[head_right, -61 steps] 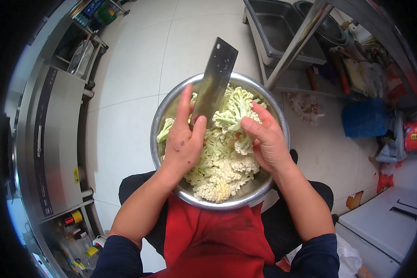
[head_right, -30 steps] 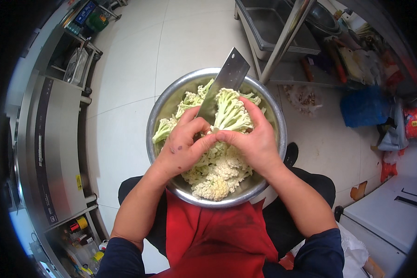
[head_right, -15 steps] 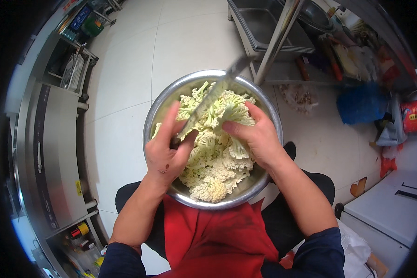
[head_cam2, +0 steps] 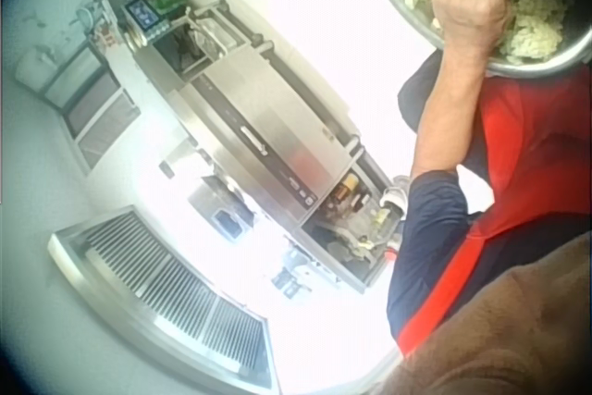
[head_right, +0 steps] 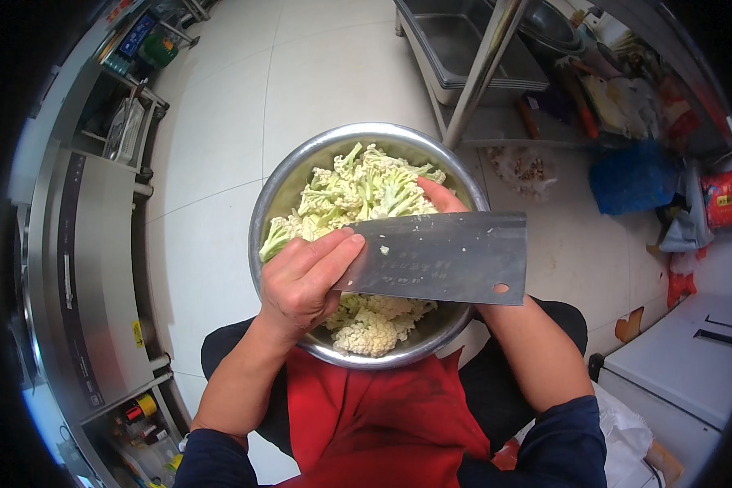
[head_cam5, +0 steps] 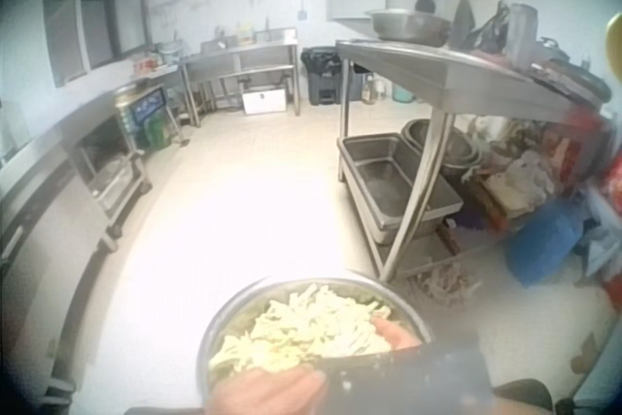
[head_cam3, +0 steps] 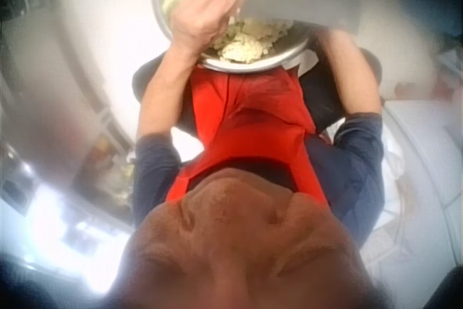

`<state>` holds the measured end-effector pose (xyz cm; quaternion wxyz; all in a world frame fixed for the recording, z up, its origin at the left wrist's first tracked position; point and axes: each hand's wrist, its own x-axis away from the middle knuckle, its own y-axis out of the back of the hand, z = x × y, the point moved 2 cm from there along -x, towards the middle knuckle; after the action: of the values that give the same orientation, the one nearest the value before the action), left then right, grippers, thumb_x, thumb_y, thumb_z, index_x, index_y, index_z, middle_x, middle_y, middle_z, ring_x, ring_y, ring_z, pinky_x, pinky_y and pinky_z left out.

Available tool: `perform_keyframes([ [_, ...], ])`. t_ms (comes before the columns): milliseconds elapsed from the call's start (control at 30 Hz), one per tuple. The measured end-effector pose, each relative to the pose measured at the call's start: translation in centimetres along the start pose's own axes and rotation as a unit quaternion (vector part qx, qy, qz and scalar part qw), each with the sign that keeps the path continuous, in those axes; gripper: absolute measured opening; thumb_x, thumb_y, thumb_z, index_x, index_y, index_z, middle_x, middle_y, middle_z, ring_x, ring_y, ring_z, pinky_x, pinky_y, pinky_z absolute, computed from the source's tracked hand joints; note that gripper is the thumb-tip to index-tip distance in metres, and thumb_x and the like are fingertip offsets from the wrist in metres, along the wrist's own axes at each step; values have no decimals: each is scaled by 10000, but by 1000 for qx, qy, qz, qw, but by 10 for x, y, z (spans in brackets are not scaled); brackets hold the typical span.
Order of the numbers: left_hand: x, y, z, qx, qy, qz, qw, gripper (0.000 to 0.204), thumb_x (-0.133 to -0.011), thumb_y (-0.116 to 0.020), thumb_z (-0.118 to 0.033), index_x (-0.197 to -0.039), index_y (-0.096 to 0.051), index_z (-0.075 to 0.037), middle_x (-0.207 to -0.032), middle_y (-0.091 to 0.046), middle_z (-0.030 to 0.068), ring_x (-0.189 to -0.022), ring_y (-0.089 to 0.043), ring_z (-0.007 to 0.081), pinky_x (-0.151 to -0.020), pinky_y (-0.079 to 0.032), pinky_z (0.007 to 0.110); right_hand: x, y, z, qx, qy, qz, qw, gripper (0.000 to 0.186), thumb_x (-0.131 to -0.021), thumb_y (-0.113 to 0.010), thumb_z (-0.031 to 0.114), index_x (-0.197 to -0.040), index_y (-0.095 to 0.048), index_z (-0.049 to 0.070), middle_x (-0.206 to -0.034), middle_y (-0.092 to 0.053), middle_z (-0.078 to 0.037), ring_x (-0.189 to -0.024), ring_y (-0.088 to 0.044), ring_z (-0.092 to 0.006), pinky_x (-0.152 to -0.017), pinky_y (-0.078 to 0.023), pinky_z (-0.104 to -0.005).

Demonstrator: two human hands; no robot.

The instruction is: The person removes a head of cauliflower from a plastic bag, breaks off florets by hand, and uses a cleaver to chop them into smaller pieces. The chopped cauliflower is collected in a metal bowl.

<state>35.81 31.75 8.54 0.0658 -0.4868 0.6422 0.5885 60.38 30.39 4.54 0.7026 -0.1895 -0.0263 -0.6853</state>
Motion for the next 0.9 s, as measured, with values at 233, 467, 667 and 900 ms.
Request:
perform_keyframes([
  [233, -3, 2, -3, -57, -27, 22, 998, 359, -799, -785, -78, -1158, -800, -65, -1082, -800, 74, -645, -621, 177, -588, -538, 304, 0, -3, 5, -18, -11, 17, 1000, 687, -1073, -653, 239, -1643, -375, -26, -1569, -559, -167, -1409, -580, -222, -1187, -479, -348],
  [467, -1, 1, -1, -45, -20, 30, 998, 347, -811, -789, -86, -1157, -799, -69, -1078, -798, 59, -654, -622, 170, -593, -538, 300, -2, -6, 11, 0, -24, 22, 999, 684, -1065, -668, 240, -1631, -396, -29, -1556, -569, -175, -1399, -587, -222, -1176, -485, -355],
  [667, 0, 1, -1, -4, 3, 38, 999, 355, -810, -817, -61, -1164, -798, -72, -1077, -810, 76, -680, -655, 197, -607, -536, 300, 0, -5, 4, 96, -17, 14, 995, 721, -1070, -659, 228, -1673, -338, -1, -1637, -484, -187, -1452, -543, -241, -1213, -447, -372],
  [900, 1, -2, -4, -13, 14, 37, 999, 366, -798, -810, -32, -1163, -795, -60, -1101, -810, 96, -718, -684, 211, -627, -544, 316, 7, -3, 2, 51, -26, 38, 998, 716, -1091, -632, 278, -1684, -327, 16, -1565, -561, -153, -1386, -584, -201, -1175, -477, -352],
])
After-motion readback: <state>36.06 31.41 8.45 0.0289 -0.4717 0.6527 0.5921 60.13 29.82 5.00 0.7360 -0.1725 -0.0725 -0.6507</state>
